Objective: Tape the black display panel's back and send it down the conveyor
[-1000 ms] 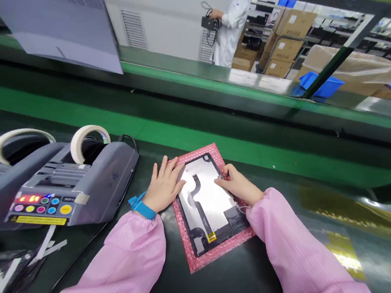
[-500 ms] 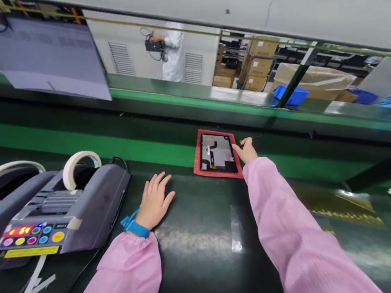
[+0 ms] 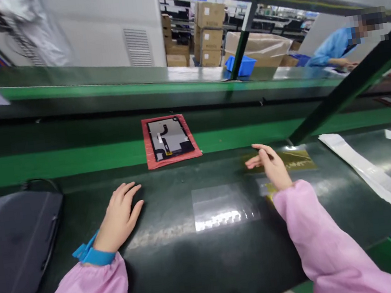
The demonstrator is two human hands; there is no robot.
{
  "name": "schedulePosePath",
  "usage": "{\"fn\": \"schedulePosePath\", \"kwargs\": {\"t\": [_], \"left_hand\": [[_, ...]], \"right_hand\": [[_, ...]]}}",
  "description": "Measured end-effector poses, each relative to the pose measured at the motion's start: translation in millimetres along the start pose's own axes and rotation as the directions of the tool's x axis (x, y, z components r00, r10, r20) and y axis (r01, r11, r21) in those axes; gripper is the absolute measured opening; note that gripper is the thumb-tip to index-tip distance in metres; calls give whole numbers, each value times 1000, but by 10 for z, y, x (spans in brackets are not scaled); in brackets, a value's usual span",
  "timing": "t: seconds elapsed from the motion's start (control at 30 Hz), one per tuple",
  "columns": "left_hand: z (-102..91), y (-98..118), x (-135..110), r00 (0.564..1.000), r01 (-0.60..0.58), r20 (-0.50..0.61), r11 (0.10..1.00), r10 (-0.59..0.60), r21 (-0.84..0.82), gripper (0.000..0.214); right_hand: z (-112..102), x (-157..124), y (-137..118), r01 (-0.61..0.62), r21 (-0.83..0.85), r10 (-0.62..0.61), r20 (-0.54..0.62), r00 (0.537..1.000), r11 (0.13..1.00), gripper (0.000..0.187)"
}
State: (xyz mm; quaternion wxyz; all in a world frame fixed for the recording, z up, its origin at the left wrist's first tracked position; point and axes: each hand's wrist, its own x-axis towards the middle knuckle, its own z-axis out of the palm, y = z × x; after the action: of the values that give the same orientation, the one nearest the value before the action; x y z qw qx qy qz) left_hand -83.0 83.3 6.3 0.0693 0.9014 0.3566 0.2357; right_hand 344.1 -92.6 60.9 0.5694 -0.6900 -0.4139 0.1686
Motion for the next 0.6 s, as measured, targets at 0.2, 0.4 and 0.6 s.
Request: {"fn": "schedulePosePath", "kwargs": {"t": [0.2,0.4,0.6], "left_hand": [[231,469,404,984,-125,130,992,121,22,45],[408,483,1022,990,64,118,988,-81,144,48],[416,455,1117,967,252,-12,950,-254,182,51]], "right_hand": [[-551,-584,121,-78,174,100,-122,988,982,56],[-727,-833,256,-118,221,159,-175,972,968,45],[-836,-1007,196,-226,340,275,-102,956,913,52]]}}
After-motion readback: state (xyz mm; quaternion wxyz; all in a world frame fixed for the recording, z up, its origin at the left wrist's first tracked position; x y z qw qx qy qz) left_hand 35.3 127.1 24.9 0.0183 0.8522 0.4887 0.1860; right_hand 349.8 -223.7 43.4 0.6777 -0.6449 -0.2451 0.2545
